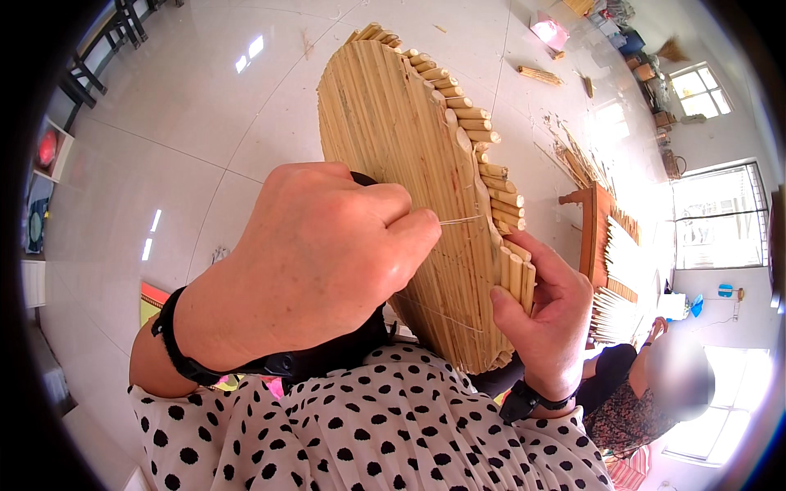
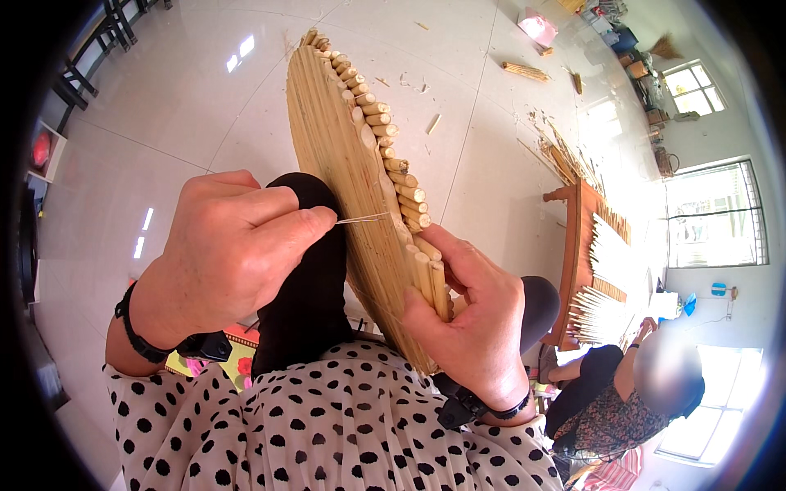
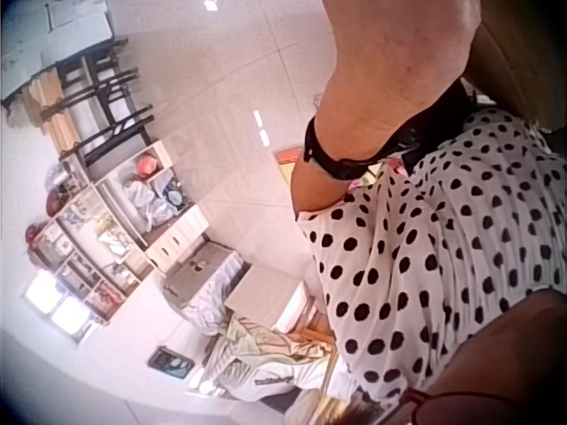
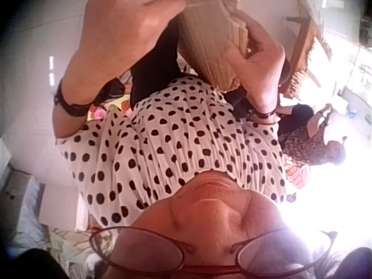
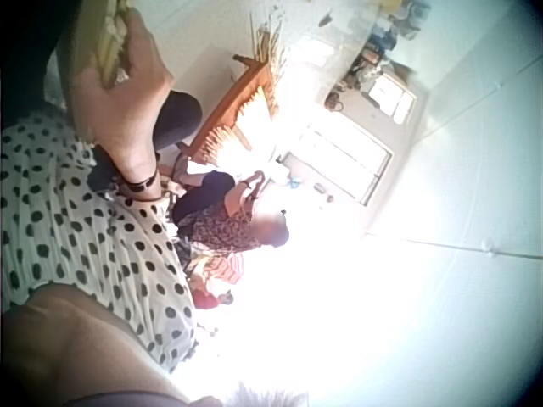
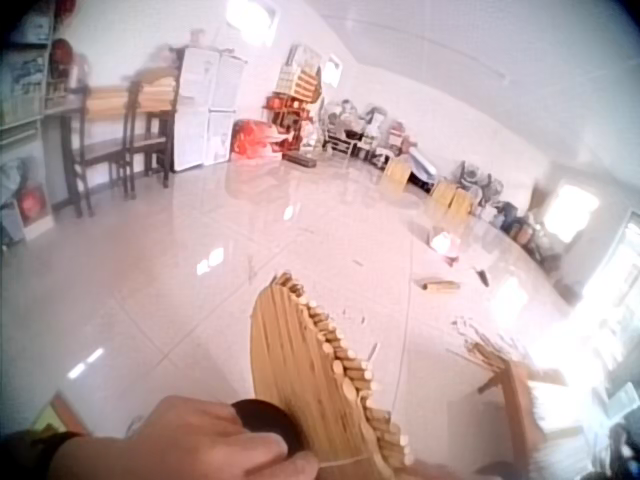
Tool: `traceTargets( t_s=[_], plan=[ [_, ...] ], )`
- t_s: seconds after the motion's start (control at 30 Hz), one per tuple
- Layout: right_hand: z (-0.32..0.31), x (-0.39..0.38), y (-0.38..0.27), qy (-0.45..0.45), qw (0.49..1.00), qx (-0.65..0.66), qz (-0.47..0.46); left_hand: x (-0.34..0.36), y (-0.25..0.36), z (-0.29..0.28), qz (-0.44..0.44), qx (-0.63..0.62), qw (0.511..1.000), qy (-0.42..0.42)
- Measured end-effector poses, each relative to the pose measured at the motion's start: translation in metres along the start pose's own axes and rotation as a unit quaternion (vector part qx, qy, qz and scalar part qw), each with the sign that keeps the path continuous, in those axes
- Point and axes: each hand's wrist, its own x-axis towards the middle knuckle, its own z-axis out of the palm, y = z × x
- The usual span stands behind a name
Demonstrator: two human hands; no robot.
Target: The person is assembling a circular bamboo fan by threading a white cord through holes at the ends of bamboo sticks and securing them with knots. They use pliers to pull the cord through tight spots and trim excess cord.
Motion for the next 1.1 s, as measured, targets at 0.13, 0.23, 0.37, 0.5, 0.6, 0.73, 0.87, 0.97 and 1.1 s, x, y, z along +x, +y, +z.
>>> traceTargets(
  t_s=[0.13, 0.23, 0.37, 0.5, 0.6, 0.73, 0.87, 0.97, 1.1],
  plan=[
    [0.0005, -0.0004, -0.0001, 0.001, 1.000, 0.001, 0.000, -0.0004, 0.0002, -0.0001, 0.002, -0.005, 1.000, 0.005],
    [0.0007, -0.0008, 0.0001, 0.000, 1.000, 0.005, 0.001, 0.0000, 0.0008, -0.0002, 0.003, -0.005, 1.000, 0.005],
    [0.0008, -0.0005, -0.0022, -0.003, 1.000, -0.009, 0.003, 0.0003, 0.0010, -0.0025, 0.004, -0.008, 1.000, -0.002],
    [0.0010, -0.0011, -0.0024, -0.002, 1.000, -0.013, 0.000, -0.0014, 0.0010, -0.0033, 0.005, -0.004, 1.000, 0.000],
    [0.0008, -0.0007, -0.0012, -0.002, 1.000, -0.015, -0.008, -0.0020, 0.0011, -0.0023, 0.003, -0.004, 1.000, 0.002],
    [0.0006, -0.0003, -0.0017, 0.000, 1.000, -0.014, -0.005, -0.0008, 0.0010, -0.0014, 0.006, -0.005, 1.000, 0.006],
    [0.0005, -0.0001, -0.0010, -0.002, 1.000, -0.012, -0.010, -0.0004, 0.0010, -0.0027, 0.004, -0.001, 1.000, 0.001],
    [0.0007, -0.0010, -0.0015, -0.003, 1.000, -0.017, -0.002, -0.0013, 0.0011, -0.0030, 0.003, 0.000, 1.000, 0.000],
    [0.0011, 0.0002, -0.0027, 0.000, 1.000, -0.014, -0.005, -0.0008, 0.0001, -0.0029, 0.002, -0.002, 1.000, 0.001]
  ],
)
